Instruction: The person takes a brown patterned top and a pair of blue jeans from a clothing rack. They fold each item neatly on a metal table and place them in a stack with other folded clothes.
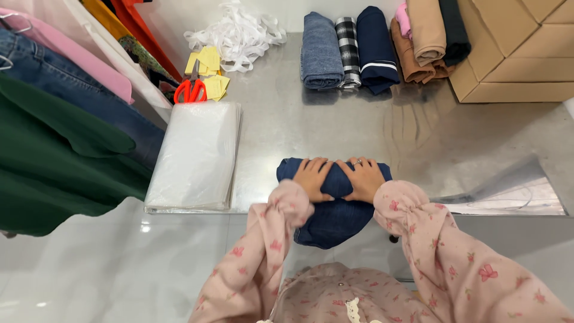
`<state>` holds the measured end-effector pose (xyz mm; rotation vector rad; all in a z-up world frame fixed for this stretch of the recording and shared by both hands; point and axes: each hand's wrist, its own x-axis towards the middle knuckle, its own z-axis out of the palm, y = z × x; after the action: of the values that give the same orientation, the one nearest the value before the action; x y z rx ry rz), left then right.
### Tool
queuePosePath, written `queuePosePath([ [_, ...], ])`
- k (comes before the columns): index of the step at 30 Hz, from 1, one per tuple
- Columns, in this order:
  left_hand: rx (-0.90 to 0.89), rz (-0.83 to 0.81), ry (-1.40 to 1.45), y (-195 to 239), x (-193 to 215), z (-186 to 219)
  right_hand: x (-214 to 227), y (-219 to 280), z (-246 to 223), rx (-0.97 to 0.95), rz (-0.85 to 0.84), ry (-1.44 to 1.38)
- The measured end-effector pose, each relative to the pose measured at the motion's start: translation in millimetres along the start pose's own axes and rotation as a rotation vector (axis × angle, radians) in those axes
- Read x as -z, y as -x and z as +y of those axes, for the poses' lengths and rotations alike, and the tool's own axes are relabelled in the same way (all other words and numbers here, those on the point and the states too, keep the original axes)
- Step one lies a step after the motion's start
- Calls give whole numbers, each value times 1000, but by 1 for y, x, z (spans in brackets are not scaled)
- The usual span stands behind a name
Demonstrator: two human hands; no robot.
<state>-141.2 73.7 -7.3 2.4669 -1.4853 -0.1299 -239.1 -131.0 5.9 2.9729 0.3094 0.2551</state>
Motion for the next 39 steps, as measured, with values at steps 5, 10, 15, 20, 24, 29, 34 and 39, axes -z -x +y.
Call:
queuePosePath([
  [5, 89, -304, -152, -47, 10, -5, -4, 15, -16, 19, 213, 88],
  [10, 56, 44, -274, -51, -6, -9, -2, 5, -15, 30, 285, 120],
  [15, 42, 58, -316, -58, -13, -32, -13, -18, -13, -20, 410, 199],
  [20, -76, 378, -410, -59, -31, -42, 28, -31, 9, -82, -30, -222],
  [24, -196, 973, -523, -55, -33, -27, 9, -59, 52, -208, -497, -344],
  [29, -151, 1092, -612, -39, -14, -14, 6, -56, 27, -235, -399, -132],
  [34, -198, 1118, -558, -27, -8, -10, -15, -33, 6, -327, -218, -16],
  [39, -122, 265, -414, -5, 23, -20, -26, -29, -10, -339, 70, 41],
])
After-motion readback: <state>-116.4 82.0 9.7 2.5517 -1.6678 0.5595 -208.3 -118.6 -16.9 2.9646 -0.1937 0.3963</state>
